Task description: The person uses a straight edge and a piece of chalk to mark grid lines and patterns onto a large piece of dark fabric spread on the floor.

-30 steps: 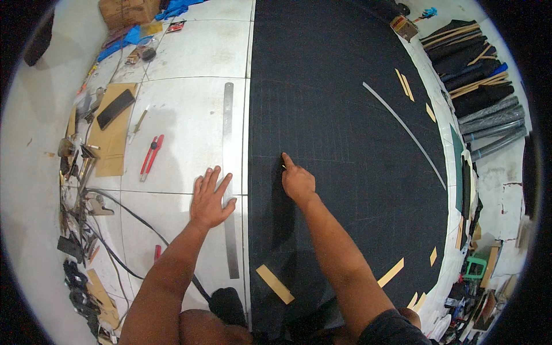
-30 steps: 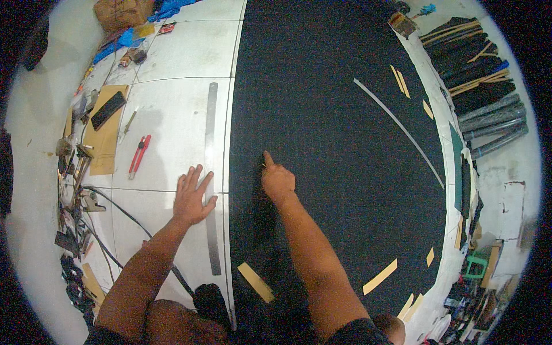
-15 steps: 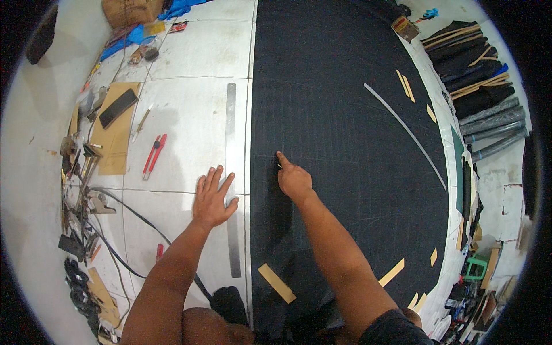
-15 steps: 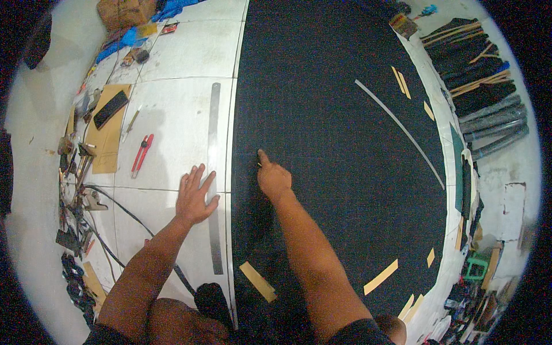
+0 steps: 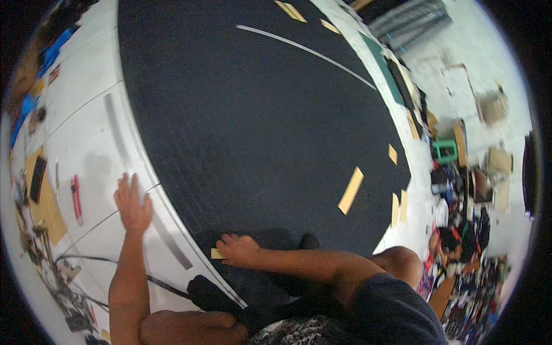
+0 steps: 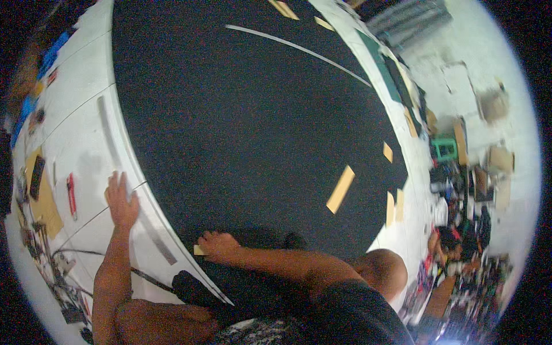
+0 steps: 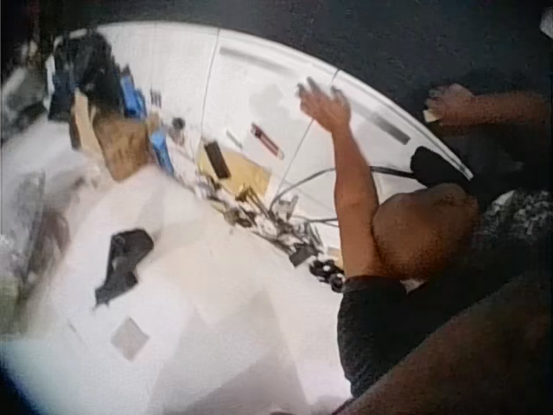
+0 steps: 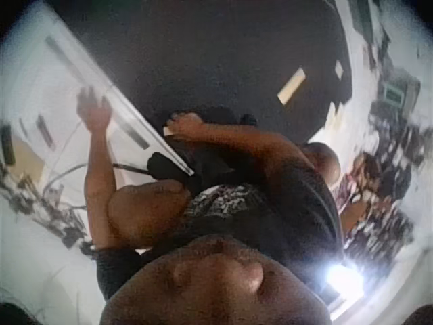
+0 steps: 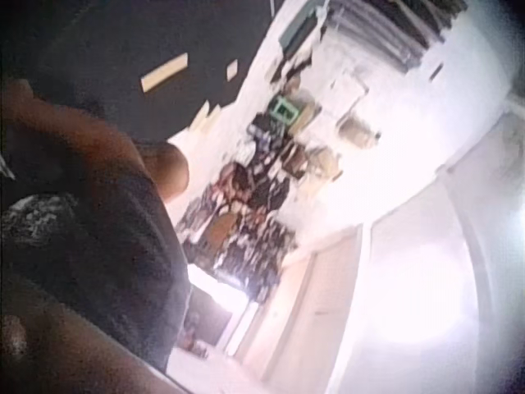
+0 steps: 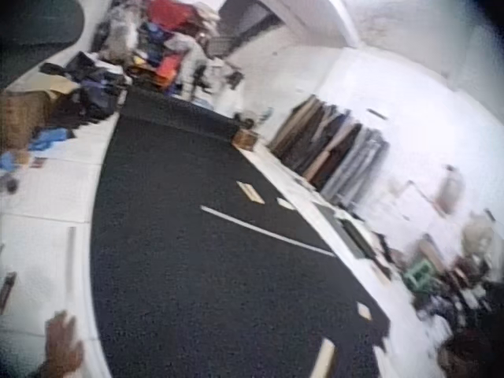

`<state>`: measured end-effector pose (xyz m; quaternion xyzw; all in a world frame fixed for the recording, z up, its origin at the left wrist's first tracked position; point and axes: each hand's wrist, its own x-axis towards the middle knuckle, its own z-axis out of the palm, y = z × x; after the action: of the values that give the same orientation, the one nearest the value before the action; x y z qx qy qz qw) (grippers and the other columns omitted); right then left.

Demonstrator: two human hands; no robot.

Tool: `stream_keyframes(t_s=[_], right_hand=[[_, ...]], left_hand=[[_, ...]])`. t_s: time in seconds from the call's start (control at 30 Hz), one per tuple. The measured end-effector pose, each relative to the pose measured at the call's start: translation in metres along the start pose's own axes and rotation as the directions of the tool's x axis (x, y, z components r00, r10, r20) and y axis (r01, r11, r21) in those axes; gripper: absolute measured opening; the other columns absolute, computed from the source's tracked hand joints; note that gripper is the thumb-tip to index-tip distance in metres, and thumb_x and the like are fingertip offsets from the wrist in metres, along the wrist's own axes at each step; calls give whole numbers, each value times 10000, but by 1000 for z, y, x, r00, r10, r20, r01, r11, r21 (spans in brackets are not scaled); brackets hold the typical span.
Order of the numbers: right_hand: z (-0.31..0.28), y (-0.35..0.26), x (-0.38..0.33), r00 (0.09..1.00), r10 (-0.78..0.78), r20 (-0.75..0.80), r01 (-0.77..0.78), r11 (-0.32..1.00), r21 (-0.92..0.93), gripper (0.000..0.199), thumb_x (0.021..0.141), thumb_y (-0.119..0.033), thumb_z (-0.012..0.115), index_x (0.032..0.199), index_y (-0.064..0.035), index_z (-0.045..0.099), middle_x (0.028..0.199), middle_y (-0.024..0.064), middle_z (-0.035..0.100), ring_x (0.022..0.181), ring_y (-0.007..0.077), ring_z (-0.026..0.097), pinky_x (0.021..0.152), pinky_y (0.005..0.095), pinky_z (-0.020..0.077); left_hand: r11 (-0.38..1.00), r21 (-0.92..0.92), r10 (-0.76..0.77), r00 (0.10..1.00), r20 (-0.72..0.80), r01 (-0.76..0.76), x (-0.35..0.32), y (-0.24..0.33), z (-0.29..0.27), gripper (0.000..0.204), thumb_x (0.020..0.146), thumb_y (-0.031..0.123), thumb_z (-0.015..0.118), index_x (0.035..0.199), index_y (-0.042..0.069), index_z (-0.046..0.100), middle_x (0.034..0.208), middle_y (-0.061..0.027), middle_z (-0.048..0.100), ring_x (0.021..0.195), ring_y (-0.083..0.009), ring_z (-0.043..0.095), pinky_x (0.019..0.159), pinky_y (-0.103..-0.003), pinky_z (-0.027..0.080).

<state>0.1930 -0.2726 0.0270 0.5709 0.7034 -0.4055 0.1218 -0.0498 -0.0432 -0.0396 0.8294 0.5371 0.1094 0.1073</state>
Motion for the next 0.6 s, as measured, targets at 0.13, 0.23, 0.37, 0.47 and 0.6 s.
stream_keyframes(t_s=[0.13,0.23,0.37,0.47,0.6], right_hand=[[-5,16,-23,990,39,-133,-29,997,74,521,836,-366,750,1196,-61,528,1129,198,628,1089,381,647,854,486,567],[-63,47,-61,992,126,-31,-119,978,170,502,861,-364,730,1225,-119,487,1029,200,688,963,417,688,802,518,559],[-131,140,-174,948,300,-107,-285,948,142,679,844,-442,729,1362,-134,417,1085,212,691,1006,410,686,834,530,538],[-149,221,-259,844,505,-180,-488,863,129,667,807,-448,721,1345,-96,541,1135,226,697,1036,418,679,889,518,537],[-111,318,-336,499,794,-348,-694,606,389,590,802,-423,702,1244,-49,591,1107,223,700,1023,403,681,873,491,528]], left_hand=[[999,-4,51,999,-19,-51,3,2,6,706,905,142,609,1551,69,335,1618,-212,263,1501,-397,228,1217,-535,169],[997,0,74,997,-12,-74,1,-15,10,691,903,132,599,1540,52,343,1607,-229,277,1494,-406,242,1212,-534,183],[993,-74,96,995,21,-94,7,-19,5,685,869,104,597,1510,15,373,1576,-272,305,1461,-440,288,1205,-507,228],[993,-104,63,998,6,-62,16,-34,-4,646,848,65,591,1469,-12,430,1559,-315,299,1448,-459,304,1197,-479,274],[1000,-27,5,997,75,-3,25,-44,-20,589,851,28,626,1422,-23,488,1509,-294,386,1404,-422,392,1156,-461,345]])
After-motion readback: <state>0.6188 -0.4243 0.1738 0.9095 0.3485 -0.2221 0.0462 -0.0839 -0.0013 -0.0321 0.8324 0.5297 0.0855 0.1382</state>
